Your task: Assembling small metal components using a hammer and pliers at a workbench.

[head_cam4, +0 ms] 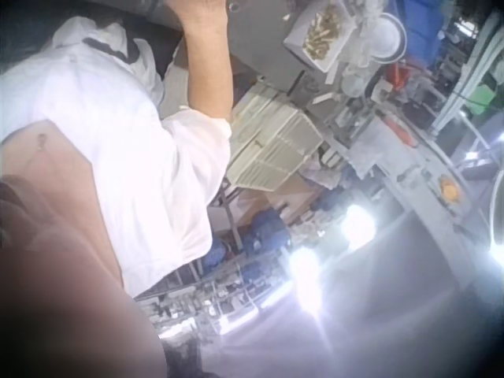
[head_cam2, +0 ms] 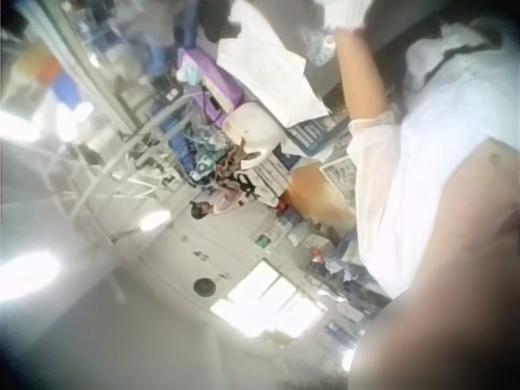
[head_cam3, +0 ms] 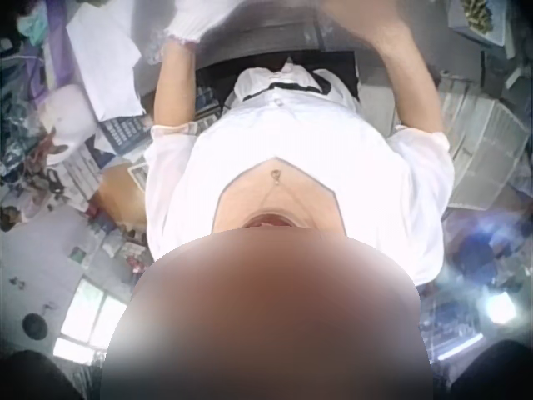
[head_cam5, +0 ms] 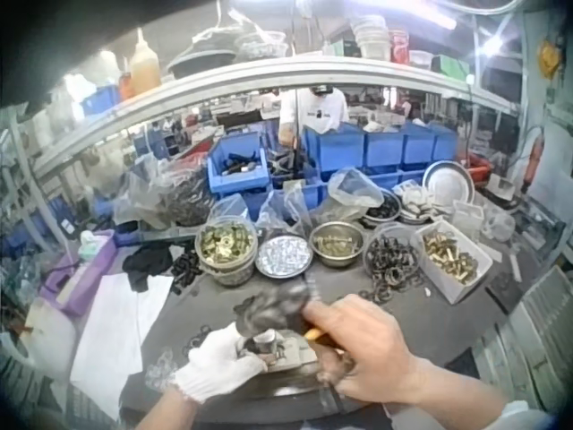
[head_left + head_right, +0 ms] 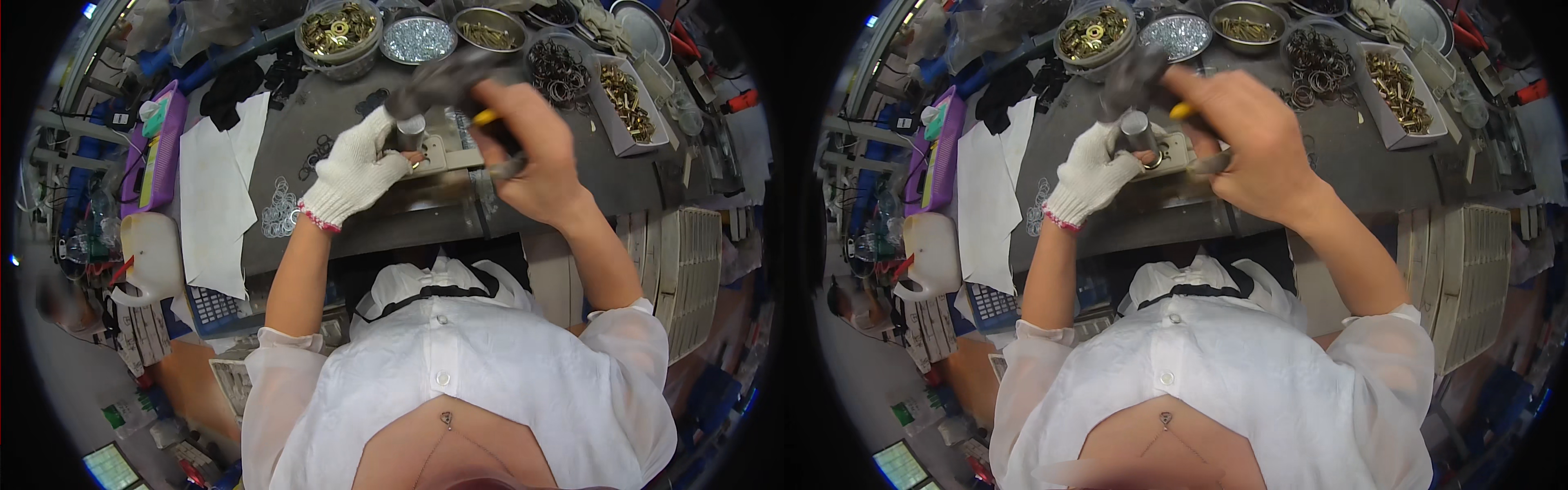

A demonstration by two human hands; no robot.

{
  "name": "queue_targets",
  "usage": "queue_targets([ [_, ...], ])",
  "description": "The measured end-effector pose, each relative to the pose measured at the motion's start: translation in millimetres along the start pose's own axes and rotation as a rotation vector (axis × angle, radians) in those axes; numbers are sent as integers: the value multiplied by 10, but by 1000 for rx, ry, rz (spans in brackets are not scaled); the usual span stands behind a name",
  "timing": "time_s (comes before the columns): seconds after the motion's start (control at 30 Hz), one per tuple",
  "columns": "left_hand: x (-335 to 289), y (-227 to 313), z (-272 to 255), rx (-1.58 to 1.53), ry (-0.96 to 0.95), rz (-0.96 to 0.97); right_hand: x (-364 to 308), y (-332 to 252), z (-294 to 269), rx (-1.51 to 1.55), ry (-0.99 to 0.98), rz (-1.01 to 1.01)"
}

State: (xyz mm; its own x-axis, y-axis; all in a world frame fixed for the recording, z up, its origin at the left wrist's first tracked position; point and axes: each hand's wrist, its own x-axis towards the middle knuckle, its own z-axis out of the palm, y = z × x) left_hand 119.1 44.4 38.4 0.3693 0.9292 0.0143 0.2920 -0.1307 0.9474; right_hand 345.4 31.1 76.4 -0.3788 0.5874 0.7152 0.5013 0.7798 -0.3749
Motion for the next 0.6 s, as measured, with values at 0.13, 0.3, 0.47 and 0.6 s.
queue_targets([
  [0.13,5,-73,-31,-26,-30,46,148,-32,-84,-38,-22,-97],
  [0.3,-8,-122,4,-62,17,10,78,-69,46,153,435,-93],
  [0.47,-2,-360,-73,98,25,106,244,17,-169,31,-125,-138],
  [0.6,-16,-50,-32,-29,-12,31,173,-73,-100,185,282,-75],
])
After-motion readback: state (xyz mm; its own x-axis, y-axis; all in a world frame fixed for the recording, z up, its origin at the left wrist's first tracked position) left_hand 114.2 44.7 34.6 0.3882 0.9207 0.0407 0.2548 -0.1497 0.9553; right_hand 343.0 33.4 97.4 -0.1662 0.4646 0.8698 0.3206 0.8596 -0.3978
